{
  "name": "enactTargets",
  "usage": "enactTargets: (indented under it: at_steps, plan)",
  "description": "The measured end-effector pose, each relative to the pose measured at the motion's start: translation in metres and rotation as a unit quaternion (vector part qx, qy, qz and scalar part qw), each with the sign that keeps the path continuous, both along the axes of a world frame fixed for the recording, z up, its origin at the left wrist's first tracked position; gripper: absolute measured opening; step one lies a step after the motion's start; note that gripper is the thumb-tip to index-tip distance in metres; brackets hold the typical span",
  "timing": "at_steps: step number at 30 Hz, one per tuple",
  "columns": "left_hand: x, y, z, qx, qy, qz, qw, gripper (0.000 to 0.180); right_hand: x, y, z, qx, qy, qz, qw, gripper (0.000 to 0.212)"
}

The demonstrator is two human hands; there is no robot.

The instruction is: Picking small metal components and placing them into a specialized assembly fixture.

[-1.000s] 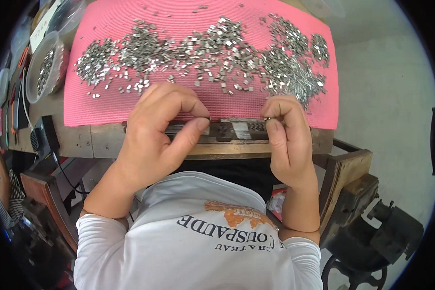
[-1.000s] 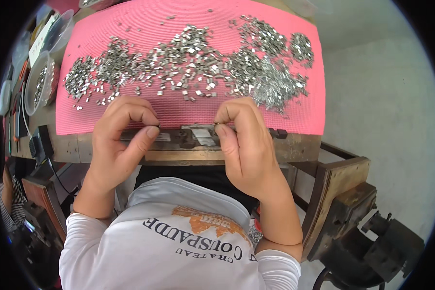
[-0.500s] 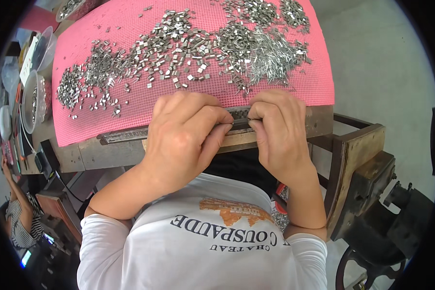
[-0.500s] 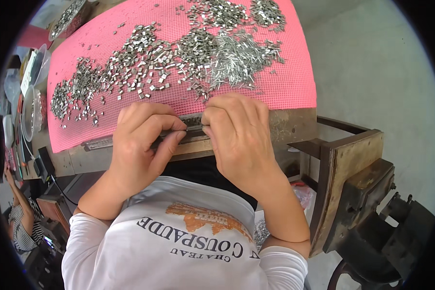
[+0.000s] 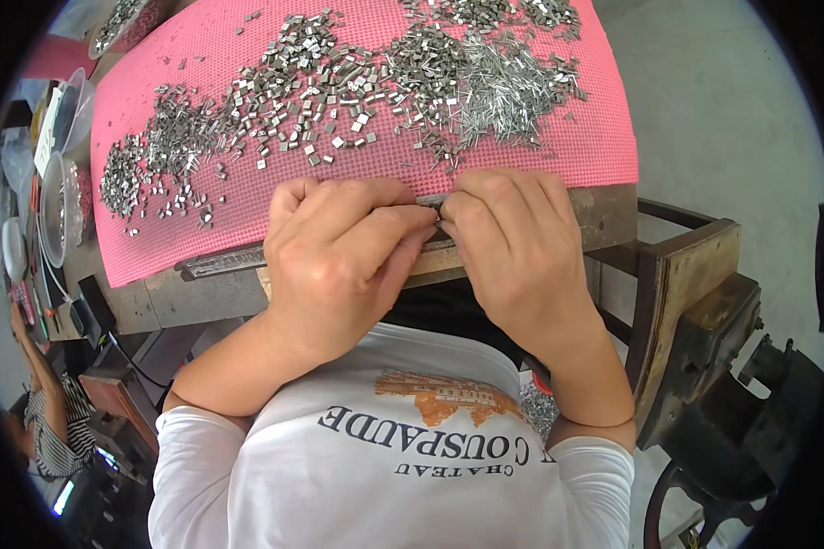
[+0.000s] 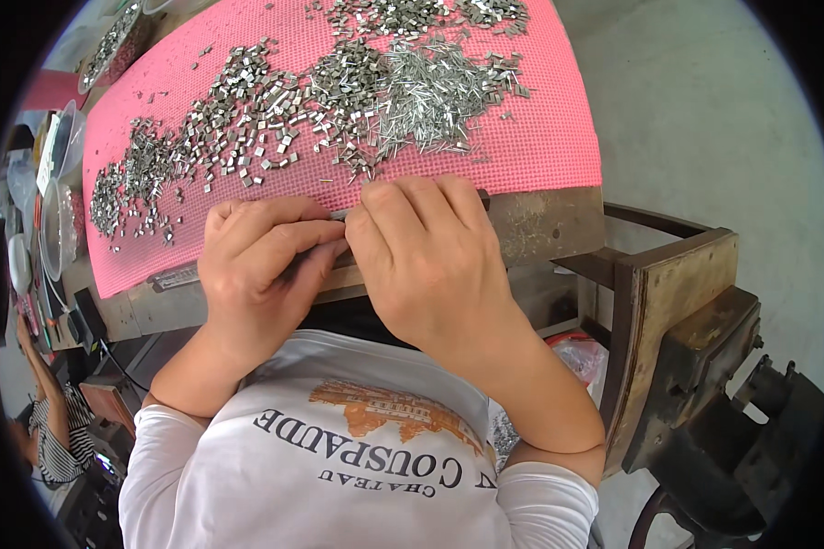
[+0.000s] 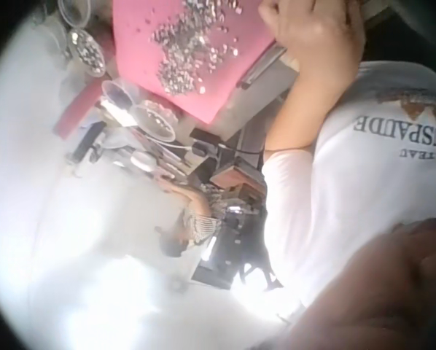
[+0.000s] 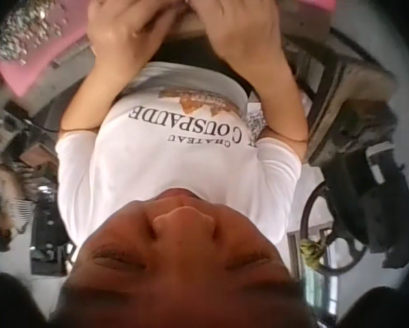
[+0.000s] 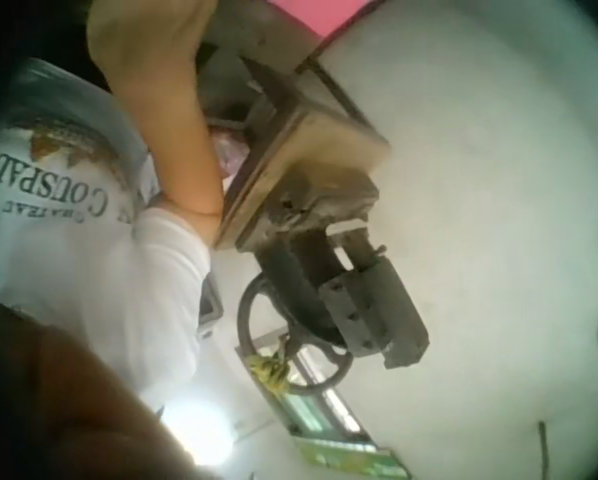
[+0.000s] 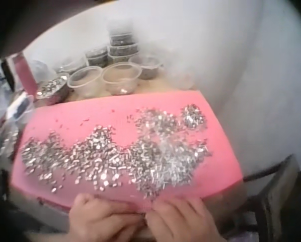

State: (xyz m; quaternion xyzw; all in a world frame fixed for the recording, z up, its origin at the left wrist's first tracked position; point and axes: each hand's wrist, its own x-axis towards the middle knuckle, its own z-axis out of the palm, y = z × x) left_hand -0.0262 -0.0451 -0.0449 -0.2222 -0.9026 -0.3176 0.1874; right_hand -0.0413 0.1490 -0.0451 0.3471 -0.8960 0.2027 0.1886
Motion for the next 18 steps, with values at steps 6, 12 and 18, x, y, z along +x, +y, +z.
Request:
enactTargets:
  at_steps: [6,12,18]
  plan:
    - [0.000,-0.003,0.004,0.025,-0.029,-0.009,0.999,0.020,-0.003,0.012,0.001,-0.084,-0.039,0.024,0.995,0.019]
    - [0.001,-0.004,0.007,0.005,-0.063,-0.015,0.998,0.023,-0.004,0.012,0.001,-0.128,-0.055,0.021,0.990,0.026]
    - [0.000,-0.007,0.010,0.015,-0.090,-0.025,0.995,0.025,-0.004,0.014,0.002,-0.148,-0.065,0.020,0.987,0.025]
